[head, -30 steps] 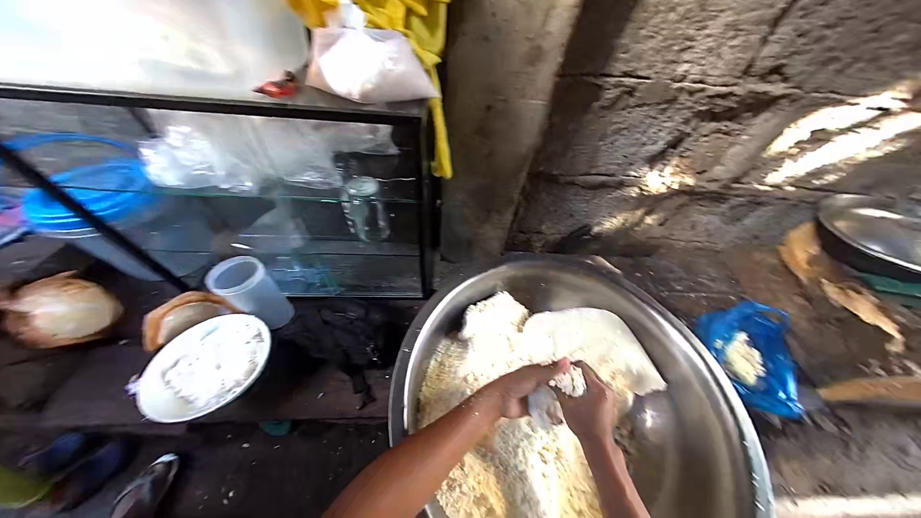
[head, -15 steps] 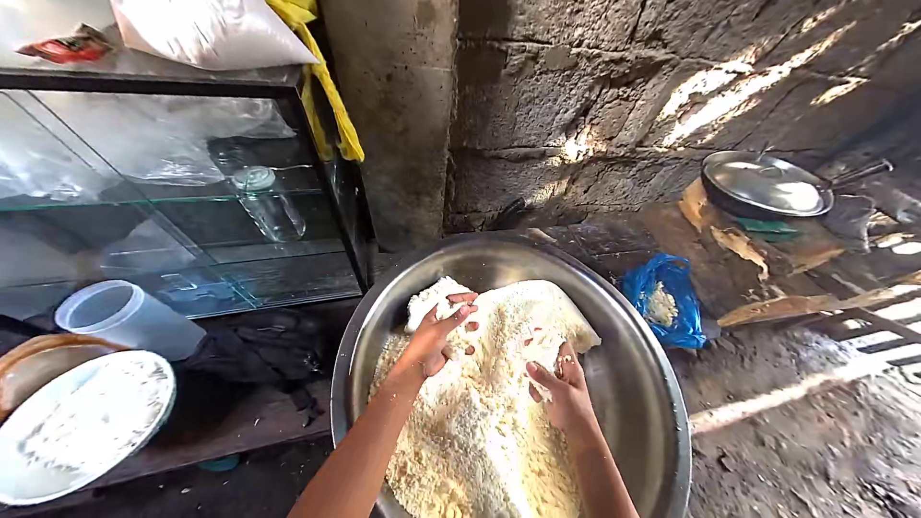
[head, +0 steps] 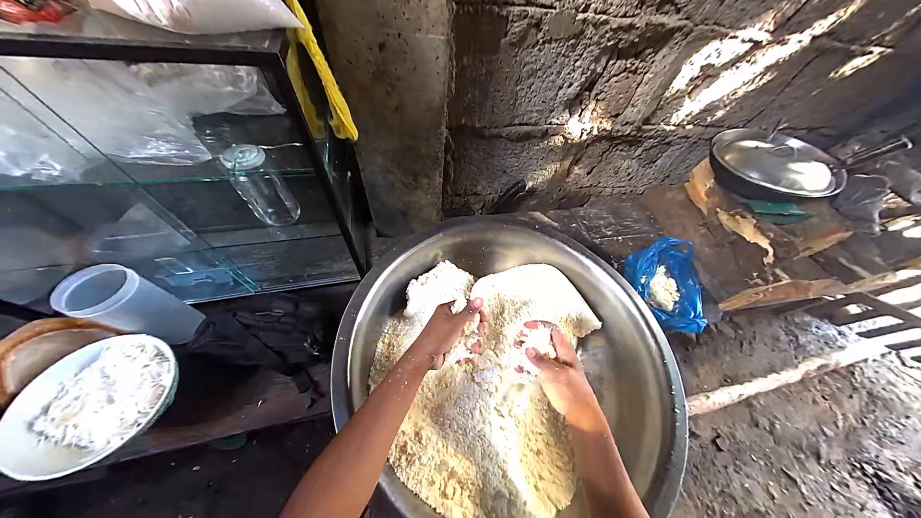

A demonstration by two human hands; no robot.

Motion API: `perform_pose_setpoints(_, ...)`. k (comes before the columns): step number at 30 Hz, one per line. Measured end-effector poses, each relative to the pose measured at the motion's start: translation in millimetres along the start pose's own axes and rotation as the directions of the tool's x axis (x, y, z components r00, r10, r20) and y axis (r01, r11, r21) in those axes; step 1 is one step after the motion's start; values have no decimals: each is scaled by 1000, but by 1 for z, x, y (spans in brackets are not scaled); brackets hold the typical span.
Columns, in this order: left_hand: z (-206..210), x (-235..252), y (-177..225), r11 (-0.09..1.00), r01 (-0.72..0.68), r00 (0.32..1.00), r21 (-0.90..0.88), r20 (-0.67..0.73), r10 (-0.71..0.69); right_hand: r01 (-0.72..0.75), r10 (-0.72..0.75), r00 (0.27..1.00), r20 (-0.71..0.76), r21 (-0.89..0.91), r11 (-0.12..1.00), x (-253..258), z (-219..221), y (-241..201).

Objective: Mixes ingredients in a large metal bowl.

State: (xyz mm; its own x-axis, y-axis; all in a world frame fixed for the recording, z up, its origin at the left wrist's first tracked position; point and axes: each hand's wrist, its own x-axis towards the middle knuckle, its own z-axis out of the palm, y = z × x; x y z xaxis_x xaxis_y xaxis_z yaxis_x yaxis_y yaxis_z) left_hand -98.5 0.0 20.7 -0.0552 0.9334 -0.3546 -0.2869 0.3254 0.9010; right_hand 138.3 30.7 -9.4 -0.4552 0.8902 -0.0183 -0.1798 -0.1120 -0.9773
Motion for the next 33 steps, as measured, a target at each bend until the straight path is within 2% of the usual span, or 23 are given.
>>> perform_pose_setpoints(5,4,1,-4,1000,-7,995,-18,-95,5,51,-51,999,3,-73,996,1,5,-1)
perform_pose_setpoints(8,4,5,-4,1000,13,991,-15,-136,-15,0,-19,991,-134,-136,991,0,14,-2)
perform_pose_setpoints(11,2,8,-6,1000,11,987,-24,-158,-14,-76,13,949,-316,-190,979,-1,24,-4)
perform_pose_setpoints(14,-2,12,-10,990,70,984,-120,-153,-88,-183,136,887,-441,-67,981,0,32,-4)
perform_pose_setpoints(16,-10,13,-8,960,128,985,-248,-79,-152,-202,233,907,-352,121,972,1,27,-2)
perform_pose_setpoints(18,-17,13,-6,935,131,991,-330,3,-137,-164,220,948,-229,240,957,1,20,0)
perform_pose_setpoints(21,-23,15,-10,948,22,998,-319,66,0,-91,120,976,-182,159,983,5,14,7)
perform_pose_setpoints(23,-21,17,-12,962,-19,999,-273,38,30,-90,101,972,-213,60,994,6,15,7)
perform_pose_setpoints(28,-11,19,-14,972,-14,1000,-234,1,15,-164,152,954,-258,-23,986,5,18,5)
perform_pose_setpoints(31,-4,21,-16,983,10,991,-182,-130,-34,-183,156,919,-363,-42,982,6,22,4)
perform_pose_setpoints(33,-4,24,-19,990,21,981,-137,-189,-47,-221,207,907,-367,3,975,8,21,2)
